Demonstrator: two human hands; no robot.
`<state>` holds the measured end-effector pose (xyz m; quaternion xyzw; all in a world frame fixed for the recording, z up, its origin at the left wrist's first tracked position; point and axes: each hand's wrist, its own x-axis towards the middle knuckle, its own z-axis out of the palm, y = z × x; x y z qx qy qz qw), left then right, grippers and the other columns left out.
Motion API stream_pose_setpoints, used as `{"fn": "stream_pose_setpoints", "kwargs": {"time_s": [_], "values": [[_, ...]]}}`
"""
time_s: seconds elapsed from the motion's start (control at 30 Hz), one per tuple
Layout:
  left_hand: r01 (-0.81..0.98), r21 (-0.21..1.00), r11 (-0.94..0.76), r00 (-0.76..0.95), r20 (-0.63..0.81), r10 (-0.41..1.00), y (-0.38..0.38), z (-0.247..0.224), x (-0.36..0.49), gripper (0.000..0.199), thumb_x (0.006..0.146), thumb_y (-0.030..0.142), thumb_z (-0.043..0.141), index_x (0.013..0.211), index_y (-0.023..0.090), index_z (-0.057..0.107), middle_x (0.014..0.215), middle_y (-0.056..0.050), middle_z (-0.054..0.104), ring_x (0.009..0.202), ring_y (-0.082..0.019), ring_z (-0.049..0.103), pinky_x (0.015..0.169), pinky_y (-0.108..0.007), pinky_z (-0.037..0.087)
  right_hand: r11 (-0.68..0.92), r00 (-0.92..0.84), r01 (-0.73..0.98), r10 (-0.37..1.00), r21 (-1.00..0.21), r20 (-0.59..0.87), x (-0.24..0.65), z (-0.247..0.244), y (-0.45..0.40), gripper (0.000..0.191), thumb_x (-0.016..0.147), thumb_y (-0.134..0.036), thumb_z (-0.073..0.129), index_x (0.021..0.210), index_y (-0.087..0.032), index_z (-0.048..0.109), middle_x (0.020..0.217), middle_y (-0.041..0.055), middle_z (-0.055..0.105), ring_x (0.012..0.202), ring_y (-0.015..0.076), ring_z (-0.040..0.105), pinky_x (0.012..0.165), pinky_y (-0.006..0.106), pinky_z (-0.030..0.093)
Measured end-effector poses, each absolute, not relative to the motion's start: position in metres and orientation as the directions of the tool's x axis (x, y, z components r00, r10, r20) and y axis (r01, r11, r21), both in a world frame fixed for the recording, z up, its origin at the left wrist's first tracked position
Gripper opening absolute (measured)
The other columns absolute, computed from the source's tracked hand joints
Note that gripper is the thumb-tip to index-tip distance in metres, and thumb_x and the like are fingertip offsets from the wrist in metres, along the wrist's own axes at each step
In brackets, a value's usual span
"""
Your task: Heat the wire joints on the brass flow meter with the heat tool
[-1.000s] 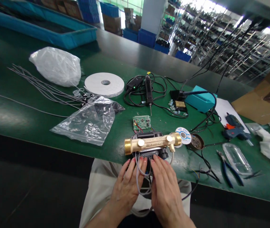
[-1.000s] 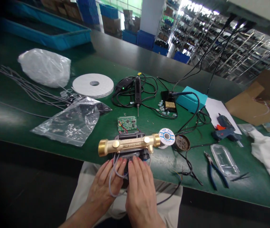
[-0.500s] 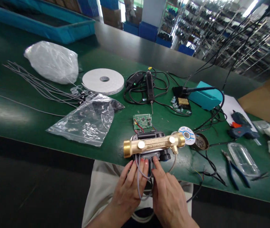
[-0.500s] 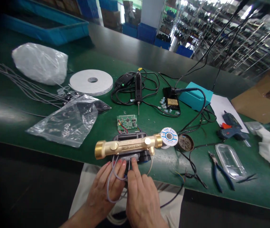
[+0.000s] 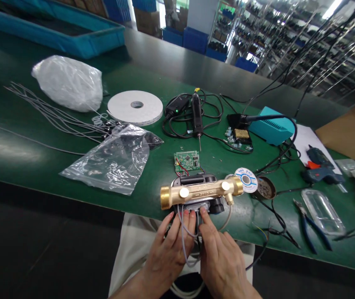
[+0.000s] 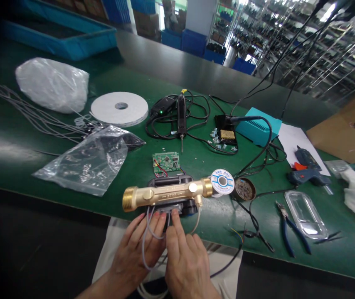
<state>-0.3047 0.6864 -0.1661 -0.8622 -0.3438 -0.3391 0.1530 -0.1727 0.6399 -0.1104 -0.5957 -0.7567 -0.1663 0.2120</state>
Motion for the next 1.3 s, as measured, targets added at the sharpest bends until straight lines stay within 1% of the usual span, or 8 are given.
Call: {"fn": "stream_pose_setpoints", "kwargs": {"time_s": [0.4, 0.57, 0.73, 0.93, 1.03, 1.13, 1.23, 1.3], "values": [[0.719, 0.014, -0.695, 0.503, 0.679, 0.534, 0.676, -0.171, -0.301, 0.039, 0.084, 0.009, 0.045, 0.121, 0.008, 0.054, 0.124, -0.011, 0.056, 0.118, -0.024, 0.043, 0.108, -0.038, 0.028, 0.234, -0.209, 0.972, 0.825, 0.02, 0.526, -0.17, -0.112, 0.634, 0.034, 0.085, -0.003, 0.031, 0.108, -0.007, 0.056, 0.127, 0.0138, 0.056, 0.055, 0.0137, 0.052, 0.054, 0.029, 0.043], [0.734, -0.005, -0.679, 0.507, 0.669, 0.543, 0.675, -0.175, -0.3, 0.039, 0.084, 0.014, 0.049, 0.122, 0.013, 0.054, 0.125, -0.01, 0.056, 0.119, -0.024, 0.043, 0.105, -0.04, 0.03, 0.26, -0.219, 0.966, 0.835, -0.011, 0.504, -0.165, -0.113, 0.633, 0.037, 0.085, -0.004, 0.03, 0.113, -0.007, 0.055, 0.127, 0.0134, 0.055, 0.061, 0.0136, 0.057, 0.057, 0.028, 0.047], [0.749, -0.061, -0.66, 0.53, 0.652, 0.542, 0.674, -0.175, -0.298, 0.034, 0.086, 0.015, 0.047, 0.118, 0.015, 0.058, 0.127, -0.008, 0.056, 0.116, -0.026, 0.045, 0.1, -0.041, 0.033, 0.271, -0.253, 0.962, 0.847, 0.031, 0.468, -0.164, -0.113, 0.632, 0.044, 0.081, -0.002, 0.029, 0.117, -0.006, 0.053, 0.127, 0.016, 0.055, 0.059, 0.0131, 0.058, 0.056, 0.026, 0.049], [0.731, -0.03, -0.681, 0.511, 0.686, 0.518, 0.674, -0.177, -0.297, 0.038, 0.086, 0.013, 0.042, 0.12, 0.016, 0.058, 0.125, -0.007, 0.058, 0.115, -0.027, 0.046, 0.103, -0.043, 0.028, 0.307, -0.303, 0.949, 0.815, 0.076, 0.493, -0.164, -0.104, 0.633, 0.047, 0.069, -0.001, 0.033, 0.11, -0.004, 0.056, 0.124, 0.0196, 0.056, 0.06, 0.0156, 0.061, 0.052, 0.026, 0.05], [0.723, -0.012, -0.69, 0.488, 0.717, 0.498, 0.678, -0.182, -0.297, 0.038, 0.086, 0.015, 0.042, 0.12, 0.016, 0.057, 0.125, -0.008, 0.058, 0.117, -0.027, 0.047, 0.108, -0.043, 0.024, 0.408, -0.346, 0.913, 0.765, 0.005, 0.543, -0.155, -0.088, 0.632, 0.043, 0.072, -0.003, 0.035, 0.111, -0.007, 0.053, 0.119, 0.0168, 0.06, 0.076, 0.0162, 0.066, 0.062, 0.023, 0.053], [0.713, -0.013, -0.701, 0.472, 0.749, 0.466, 0.683, -0.187, -0.297, 0.039, 0.085, 0.018, 0.044, 0.123, 0.016, 0.055, 0.127, -0.008, 0.057, 0.117, -0.025, 0.047, 0.111, -0.041, 0.021, 0.464, -0.244, 0.872, 0.691, -0.158, 0.68, -0.139, -0.06, 0.632, 0.036, 0.08, -0.003, 0.038, 0.113, -0.011, 0.051, 0.107, 0.011, 0.065, 0.093, 0.0144, 0.063, 0.078, 0.02, 0.052], [0.702, 0.0, -0.712, 0.432, 0.795, 0.425, 0.687, -0.191, -0.296, 0.044, 0.083, 0.021, 0.05, 0.127, 0.015, 0.052, 0.126, -0.008, 0.058, 0.12, -0.025, 0.045, 0.113, -0.039, 0.019, 0.383, -0.017, 0.845, 0.717, -0.374, 0.697, -0.117, -0.031, 0.641, 0.028, 0.085, -0.007, 0.041, 0.108, -0.016, 0.053, 0.093, 0.0047, 0.065, 0.082, 0.0105, 0.062, 0.074, 0.017, 0.05], [0.7, 0.011, -0.714, 0.408, 0.814, 0.413, 0.688, -0.194, -0.296, 0.047, 0.082, 0.021, 0.052, 0.129, 0.015, 0.05, 0.124, -0.008, 0.059, 0.121, -0.024, 0.044, 0.113, -0.038, 0.02, 0.297, 0.087, 0.849, 0.736, -0.436, 0.671, -0.1, -0.014, 0.651, 0.022, 0.087, -0.011, 0.044, 0.105, -0.018, 0.055, 0.089, 0.0023, 0.065, 0.073, 0.0094, 0.061, 0.067, 0.017, 0.048]]}}
